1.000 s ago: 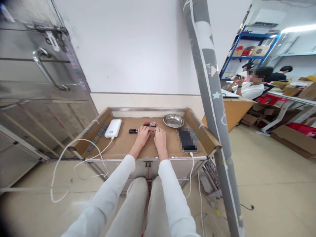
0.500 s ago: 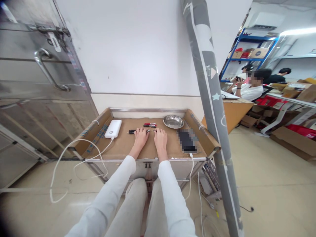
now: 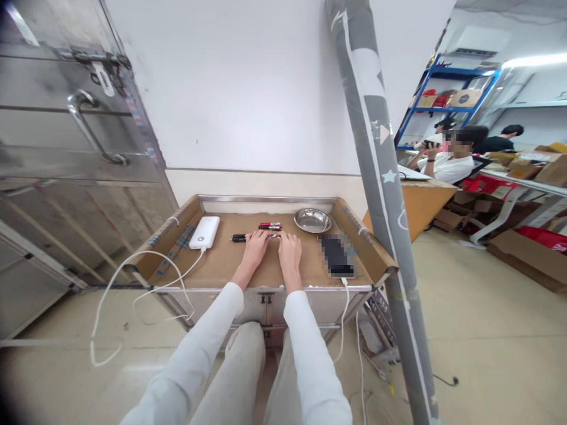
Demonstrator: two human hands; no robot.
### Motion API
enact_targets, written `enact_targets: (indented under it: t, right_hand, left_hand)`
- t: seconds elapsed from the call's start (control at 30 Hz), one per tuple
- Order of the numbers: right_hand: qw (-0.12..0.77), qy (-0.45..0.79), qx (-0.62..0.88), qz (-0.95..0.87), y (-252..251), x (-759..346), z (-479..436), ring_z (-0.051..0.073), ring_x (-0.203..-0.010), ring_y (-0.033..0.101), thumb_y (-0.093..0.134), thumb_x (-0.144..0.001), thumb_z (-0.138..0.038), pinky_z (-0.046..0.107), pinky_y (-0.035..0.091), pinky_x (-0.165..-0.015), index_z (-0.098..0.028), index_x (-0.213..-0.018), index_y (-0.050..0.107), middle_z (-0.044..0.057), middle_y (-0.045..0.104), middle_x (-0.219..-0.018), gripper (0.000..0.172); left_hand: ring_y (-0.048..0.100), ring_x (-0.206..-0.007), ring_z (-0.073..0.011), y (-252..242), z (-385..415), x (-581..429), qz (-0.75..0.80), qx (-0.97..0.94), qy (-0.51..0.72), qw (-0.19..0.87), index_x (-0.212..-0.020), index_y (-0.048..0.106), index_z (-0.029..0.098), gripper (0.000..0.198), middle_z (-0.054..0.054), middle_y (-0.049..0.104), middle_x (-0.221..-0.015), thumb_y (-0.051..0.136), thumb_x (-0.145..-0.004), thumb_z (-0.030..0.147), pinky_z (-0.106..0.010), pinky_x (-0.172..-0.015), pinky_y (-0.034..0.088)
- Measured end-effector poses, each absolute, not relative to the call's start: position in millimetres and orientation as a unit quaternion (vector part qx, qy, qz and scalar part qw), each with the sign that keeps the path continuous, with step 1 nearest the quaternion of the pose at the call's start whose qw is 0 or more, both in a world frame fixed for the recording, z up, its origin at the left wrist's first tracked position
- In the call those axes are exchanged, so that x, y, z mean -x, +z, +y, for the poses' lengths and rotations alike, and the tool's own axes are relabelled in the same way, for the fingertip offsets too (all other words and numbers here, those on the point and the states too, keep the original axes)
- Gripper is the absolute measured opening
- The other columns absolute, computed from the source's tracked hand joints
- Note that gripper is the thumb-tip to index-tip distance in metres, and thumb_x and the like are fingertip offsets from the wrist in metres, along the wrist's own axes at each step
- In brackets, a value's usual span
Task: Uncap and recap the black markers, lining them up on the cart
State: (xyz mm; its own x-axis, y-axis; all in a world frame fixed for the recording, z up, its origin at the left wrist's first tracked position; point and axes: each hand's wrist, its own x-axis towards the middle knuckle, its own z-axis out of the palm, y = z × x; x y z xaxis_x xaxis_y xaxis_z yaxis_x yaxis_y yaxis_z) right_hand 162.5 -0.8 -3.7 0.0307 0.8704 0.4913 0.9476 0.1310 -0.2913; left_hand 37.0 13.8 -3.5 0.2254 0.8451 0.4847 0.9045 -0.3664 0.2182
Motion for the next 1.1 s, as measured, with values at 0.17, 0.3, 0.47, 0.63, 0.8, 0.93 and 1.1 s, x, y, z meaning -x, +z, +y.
enact_targets:
  t: [0.17, 0.3, 0.47, 0.63, 0.8, 0.93, 1.1]
  right_hand:
    - [0.324, -0.021, 0.553, -0.767, -3.8, -157.5, -2.7, 0.019, -0.11, 0.055, 0.035, -0.09, -0.015, 0.031, 0.041, -0.092, -0.017, -0.141, 0.032, 0.01, 0.057, -0.128, 0.051]
    - [0.313, -0.028, 0.557, -0.768, -7.3, -155.6, -1.2, 0.018, -0.112, 0.054, 0.035, -0.088, -0.014, 0.03, 0.043, -0.093, -0.014, -0.145, 0.026, 0.011, 0.057, -0.128, 0.058]
    - [0.281, -0.047, 0.609, -0.74, -14.2, -157.1, 5.7, 0.019, -0.114, 0.05, 0.033, -0.087, -0.01, 0.032, 0.04, -0.097, -0.013, -0.135, 0.041, 0.013, 0.055, -0.128, 0.049]
    - [0.253, -0.059, 0.637, -0.726, -12.5, -156.0, 12.0, 0.021, -0.116, 0.047, 0.037, -0.087, -0.011, 0.033, 0.038, -0.097, -0.018, -0.131, 0.048, 0.011, 0.052, -0.131, 0.046]
    - [0.251, -0.069, 0.64, -0.723, -9.7, -154.8, 19.3, 0.022, -0.117, 0.045, 0.039, -0.088, -0.014, 0.034, 0.036, -0.098, -0.023, -0.129, 0.05, 0.009, 0.05, -0.132, 0.043]
    - [0.238, -0.066, 0.644, -0.724, -9.1, -154.7, 22.0, 0.022, -0.112, 0.046, 0.039, -0.089, -0.015, 0.034, 0.036, -0.095, -0.021, -0.12, 0.057, 0.011, 0.054, -0.125, 0.036]
    - [0.233, -0.076, 0.644, -0.725, -8.4, -154.7, 22.2, 0.022, -0.112, 0.046, 0.04, -0.087, -0.013, 0.034, 0.036, -0.095, -0.019, -0.122, 0.054, 0.011, 0.053, -0.126, 0.038]
  left_hand:
    - [0.055, -0.099, -0.019, -0.7, 7.9, -34.9, -0.584, 0.751, -0.302, 0.062, -0.113, 0.056, 0.023, 0.025, -0.005, 0.063, -0.109, 0.039, -0.095, 0.023, -0.034, -0.089, 0.037]
    - [0.052, -0.104, -0.0259, 4.7, -2.7, -32.7, -0.691, 0.642, -0.318, 0.096, -0.113, 0.056, 0.019, 0.03, -0.011, 0.062, -0.109, 0.033, -0.096, 0.026, -0.039, -0.089, 0.038]
    - [0.053, -0.099, -0.027, 2.6, -7.8, -32.9, -0.736, 0.6, -0.295, 0.107, -0.11, 0.054, 0.013, 0.031, -0.015, 0.059, -0.104, 0.028, -0.093, 0.017, -0.04, -0.085, 0.041]
    - [0.056, -0.093, -0.0249, -6.4, -5.4, -34.4, -0.744, 0.602, -0.266, 0.115, -0.1, 0.055, 0.009, 0.029, -0.016, 0.059, -0.1, 0.027, -0.09, 0.01, -0.035, -0.081, 0.045]
    - [0.057, -0.093, -0.0254, -9.4, -2.7, -34.5, -0.728, 0.624, -0.263, 0.108, -0.1, 0.054, 0.007, 0.027, -0.019, 0.058, -0.101, 0.03, -0.088, 0.008, -0.035, -0.081, 0.046]
    - [0.057, -0.091, -0.0254, -8.6, -3.7, -35.6, -0.727, 0.623, -0.267, 0.109, -0.099, 0.054, 0.008, 0.025, -0.019, 0.057, -0.102, 0.031, -0.088, 0.011, -0.036, -0.08, 0.046]
    - [0.055, -0.097, -0.025, -7.7, -0.6, -39.4, -0.703, 0.647, -0.27, 0.118, -0.105, 0.053, 0.01, 0.026, -0.017, 0.056, -0.106, 0.036, -0.085, 0.012, -0.036, -0.085, 0.043]
